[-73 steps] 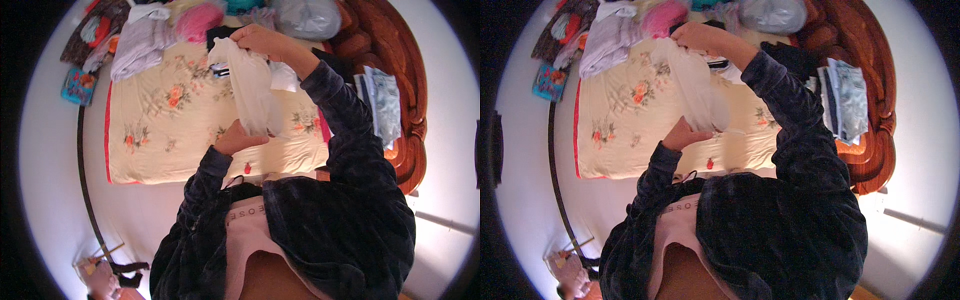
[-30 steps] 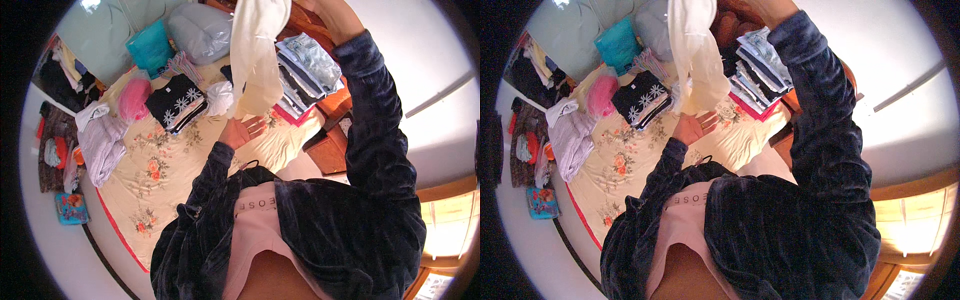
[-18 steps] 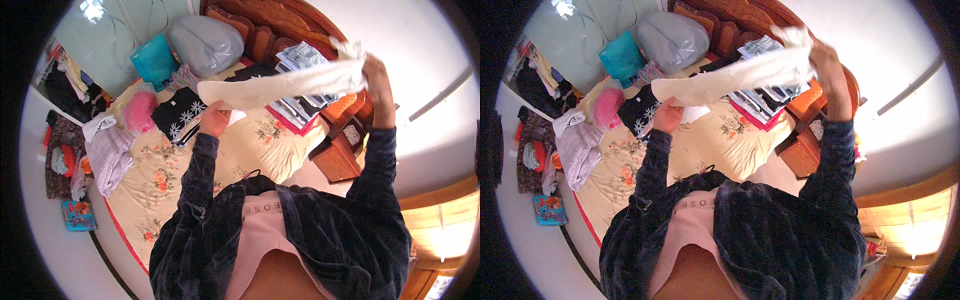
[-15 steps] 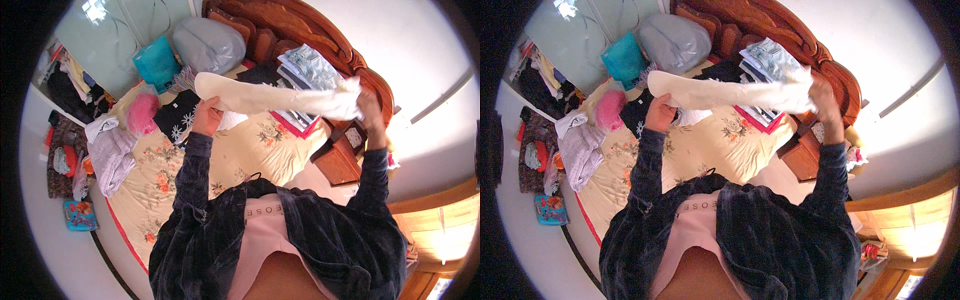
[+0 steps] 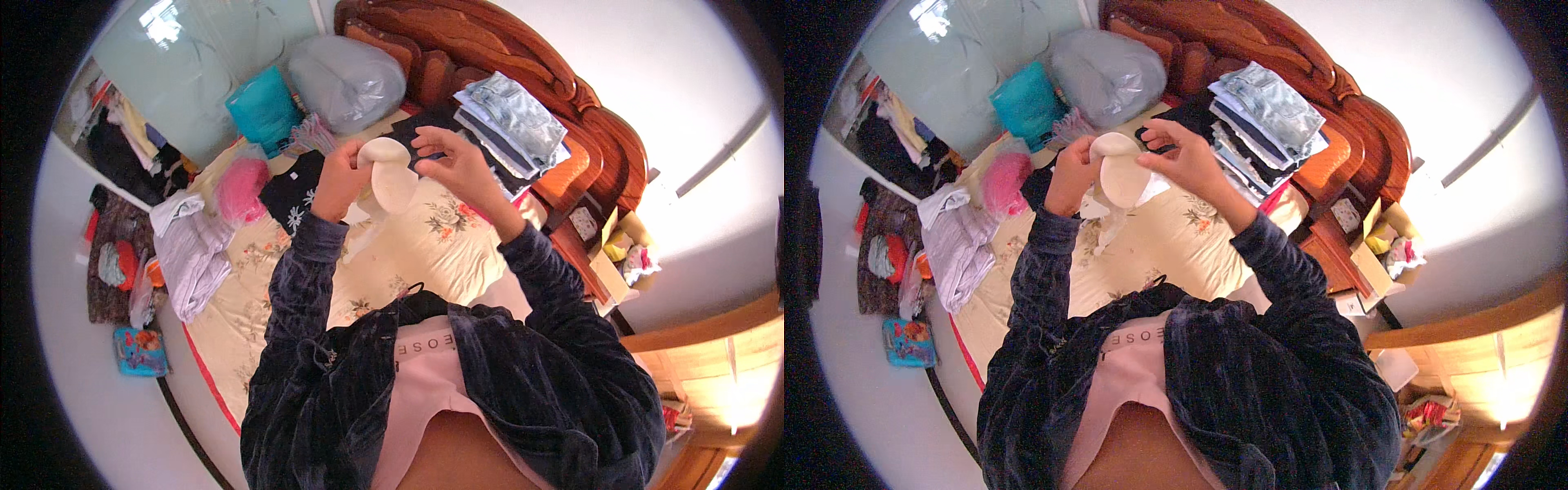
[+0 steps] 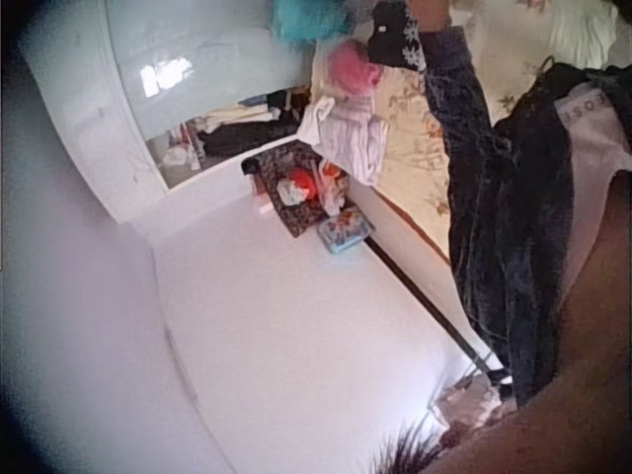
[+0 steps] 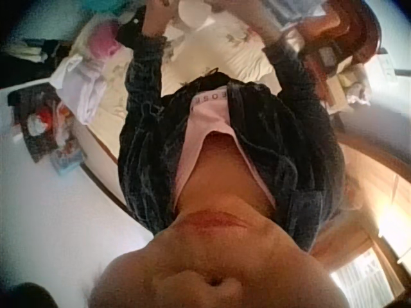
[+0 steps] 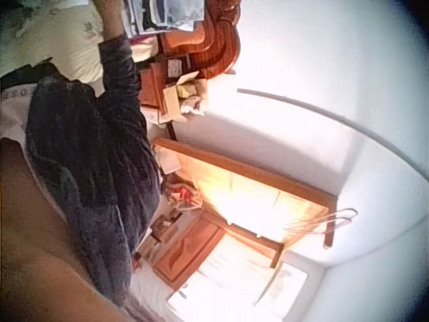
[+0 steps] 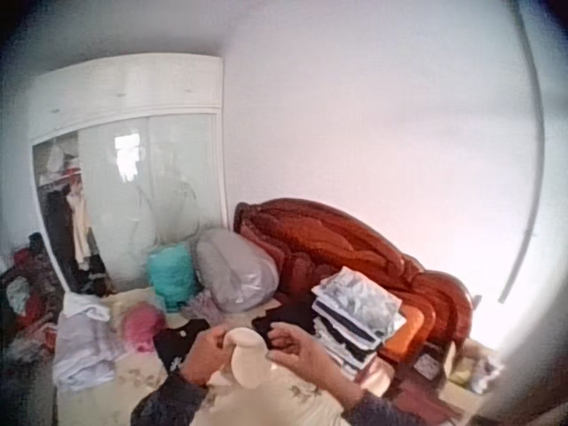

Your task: The person folds a light blue shirt, a pair of light blue jeans, and a black t-shirt on a bed. Each item is smoothed, folded into a compact rectangle, and placed on a growing stack of folded clothes. The person then picks up a white plastic bag and begins to open it.

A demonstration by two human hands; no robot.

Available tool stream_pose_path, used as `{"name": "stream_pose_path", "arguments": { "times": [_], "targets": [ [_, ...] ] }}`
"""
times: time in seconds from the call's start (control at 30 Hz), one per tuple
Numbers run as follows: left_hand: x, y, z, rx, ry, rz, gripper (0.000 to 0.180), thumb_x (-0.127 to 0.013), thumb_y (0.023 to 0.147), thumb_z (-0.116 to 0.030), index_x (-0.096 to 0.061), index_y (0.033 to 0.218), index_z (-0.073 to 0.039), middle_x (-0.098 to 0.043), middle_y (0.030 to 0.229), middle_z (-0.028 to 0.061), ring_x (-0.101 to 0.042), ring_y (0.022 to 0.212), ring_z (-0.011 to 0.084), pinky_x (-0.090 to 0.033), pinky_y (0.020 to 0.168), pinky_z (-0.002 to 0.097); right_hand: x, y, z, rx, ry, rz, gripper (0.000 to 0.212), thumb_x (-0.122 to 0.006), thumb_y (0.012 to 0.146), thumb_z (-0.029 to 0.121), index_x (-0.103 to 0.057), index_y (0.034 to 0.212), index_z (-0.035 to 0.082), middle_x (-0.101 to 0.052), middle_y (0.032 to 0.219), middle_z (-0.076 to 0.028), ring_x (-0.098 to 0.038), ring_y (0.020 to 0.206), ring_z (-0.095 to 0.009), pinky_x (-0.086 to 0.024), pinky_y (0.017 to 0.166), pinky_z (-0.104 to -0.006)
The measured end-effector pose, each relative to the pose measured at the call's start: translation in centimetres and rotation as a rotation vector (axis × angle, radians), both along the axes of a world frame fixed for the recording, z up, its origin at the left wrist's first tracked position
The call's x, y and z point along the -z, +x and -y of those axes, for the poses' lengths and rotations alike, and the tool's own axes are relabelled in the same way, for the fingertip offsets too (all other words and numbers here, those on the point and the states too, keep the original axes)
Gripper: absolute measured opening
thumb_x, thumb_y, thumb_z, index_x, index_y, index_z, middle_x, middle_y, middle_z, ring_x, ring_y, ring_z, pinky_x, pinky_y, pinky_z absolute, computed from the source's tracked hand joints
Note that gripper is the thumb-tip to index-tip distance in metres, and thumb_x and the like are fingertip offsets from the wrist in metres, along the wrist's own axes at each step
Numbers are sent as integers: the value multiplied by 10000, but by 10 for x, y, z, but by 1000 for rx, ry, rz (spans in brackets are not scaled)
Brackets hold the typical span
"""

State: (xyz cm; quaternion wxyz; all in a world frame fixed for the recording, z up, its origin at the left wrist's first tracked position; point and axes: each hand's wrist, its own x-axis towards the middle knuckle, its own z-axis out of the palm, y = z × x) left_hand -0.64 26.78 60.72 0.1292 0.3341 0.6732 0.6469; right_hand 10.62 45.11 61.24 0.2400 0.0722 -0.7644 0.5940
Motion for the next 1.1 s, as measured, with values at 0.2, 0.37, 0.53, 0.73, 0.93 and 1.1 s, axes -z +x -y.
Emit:
{"name": "stream_pose_path", "arguments": {
  "times": [0.2, 0.37, 0.53, 0.73, 0.93, 1.1],
  "targets": [
    [-6, 3, 42, -153, 37, 137, 193, -617, 799, -55, -594, 976, 20, -650, 887, 36, -594, 764, 69, -465, 671, 203, -1, 11, 56, 222, 667, -493, 569, -766, 629, 111, -527, 1143, 59, -529, 1111, -112, -503, 1003, -296, -436, 820, -361],
    [-11, 1, 55, -11, 51, 220, 245, -622, 829, -102, -569, 1040, 11, -646, 861, 25, -596, 718, 73, -463, 619, 192, 15, -28, 51, 105, 490, -453, 303, -673, 724, 70, -617, 1022, 69, -612, 974, -101, -573, 874, -297, -461, 756, -352],
    [-23, 2, 61, -11, 204, 458, 247, -586, 880, -160, -569, 1081, -19, -632, 896, 21, -581, 682, 59, -460, 540, 185, -18, -16, 48, -73, -69, -144, 250, -699, 783, 131, -644, 983, -6, -669, 848, -44, -585, 766, -74, -470, 688, -234],
    [-29, 6, 49, 15, 309, 453, 241, -543, 908, -188, -588, 1071, -16, -632, 918, 36, -610, 772, 91, -501, 637, 215, -44, 11, 53, -301, -67, 5, 236, -711, 771, 135, -664, 957, -4, -667, 842, -25, -578, 767, -61, -470, 684, -221],
    [-43, 30, 40, 86, 280, 399, 256, -514, 921, -166, -574, 1106, 2, -626, 968, 33, -607, 824, 84, -493, 715, 214, -30, -12, 58, -118, -55, -25, 254, -719, 763, 171, -660, 916, -23, -661, 788, -51, -585, 697, -69, -482, 620, -234],
    [-42, 35, 44, 81, 308, 353, 267, -488, 933, -163, -566, 1125, 4, -620, 972, 24, -597, 834, 76, -484, 735, 208, -25, -17, 59, -39, -83, -60, 275, -719, 762, 194, -654, 923, -19, -664, 781, -51, -586, 693, -66, -479, 612, -231]
  ]
}}
